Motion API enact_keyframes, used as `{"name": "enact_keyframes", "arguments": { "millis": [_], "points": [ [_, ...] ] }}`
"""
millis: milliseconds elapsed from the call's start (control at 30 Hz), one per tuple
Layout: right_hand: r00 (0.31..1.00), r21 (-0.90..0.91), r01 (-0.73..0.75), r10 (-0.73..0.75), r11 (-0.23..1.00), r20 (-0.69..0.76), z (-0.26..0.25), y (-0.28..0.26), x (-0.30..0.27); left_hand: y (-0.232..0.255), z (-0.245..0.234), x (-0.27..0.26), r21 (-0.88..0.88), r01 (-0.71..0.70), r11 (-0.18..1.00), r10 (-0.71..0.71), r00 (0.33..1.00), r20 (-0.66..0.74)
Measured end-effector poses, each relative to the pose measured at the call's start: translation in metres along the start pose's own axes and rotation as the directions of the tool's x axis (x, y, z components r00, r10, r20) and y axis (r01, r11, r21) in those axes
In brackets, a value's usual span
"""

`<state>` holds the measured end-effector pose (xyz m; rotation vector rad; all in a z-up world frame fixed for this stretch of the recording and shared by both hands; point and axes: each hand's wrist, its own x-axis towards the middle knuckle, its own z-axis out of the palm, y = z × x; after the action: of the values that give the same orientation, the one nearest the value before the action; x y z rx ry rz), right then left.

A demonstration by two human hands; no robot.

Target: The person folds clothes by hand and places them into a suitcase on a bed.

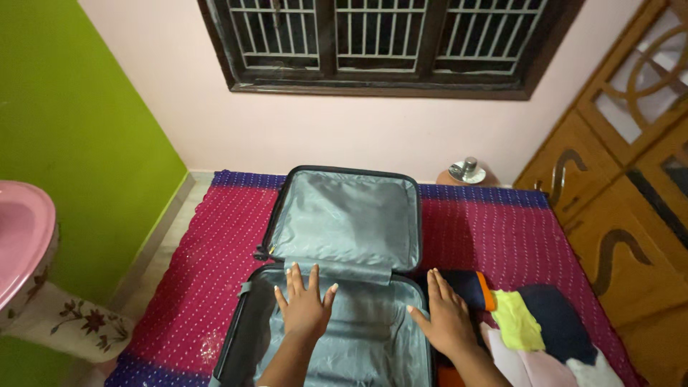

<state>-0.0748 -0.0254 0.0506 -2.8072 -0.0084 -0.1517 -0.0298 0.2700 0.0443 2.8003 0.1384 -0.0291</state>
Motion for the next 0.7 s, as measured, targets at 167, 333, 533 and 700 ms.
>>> {"name": "enact_keyframes", "arguments": {
  "millis": [167,333,533,700],
  "points": [
    [0.995,0.01,-0.011,0.01,1.0,0.095,0.007,0.009,0.021,-0.003,0.007,0.006,0.027,0.047,0.999,-0.045,0.998,-0.039],
    [0.997,0.075,0.06,-0.063,0.995,0.039,0.028,0.021,0.032,-0.023,0.012,0.005,0.07,0.118,0.991,-0.115,0.992,-0.049],
    [0.982,0.037,-0.055,0.047,0.998,0.182,0.05,0.022,0.033,-0.062,0.008,0.005,0.104,0.193,0.976,-0.19,0.981,-0.041],
    [0.893,-0.031,-0.248,0.241,0.968,0.38,0.063,0.018,0.025,-0.073,-0.018,0.013,0.161,0.306,0.938,-0.328,0.934,0.138]
  ]
}}
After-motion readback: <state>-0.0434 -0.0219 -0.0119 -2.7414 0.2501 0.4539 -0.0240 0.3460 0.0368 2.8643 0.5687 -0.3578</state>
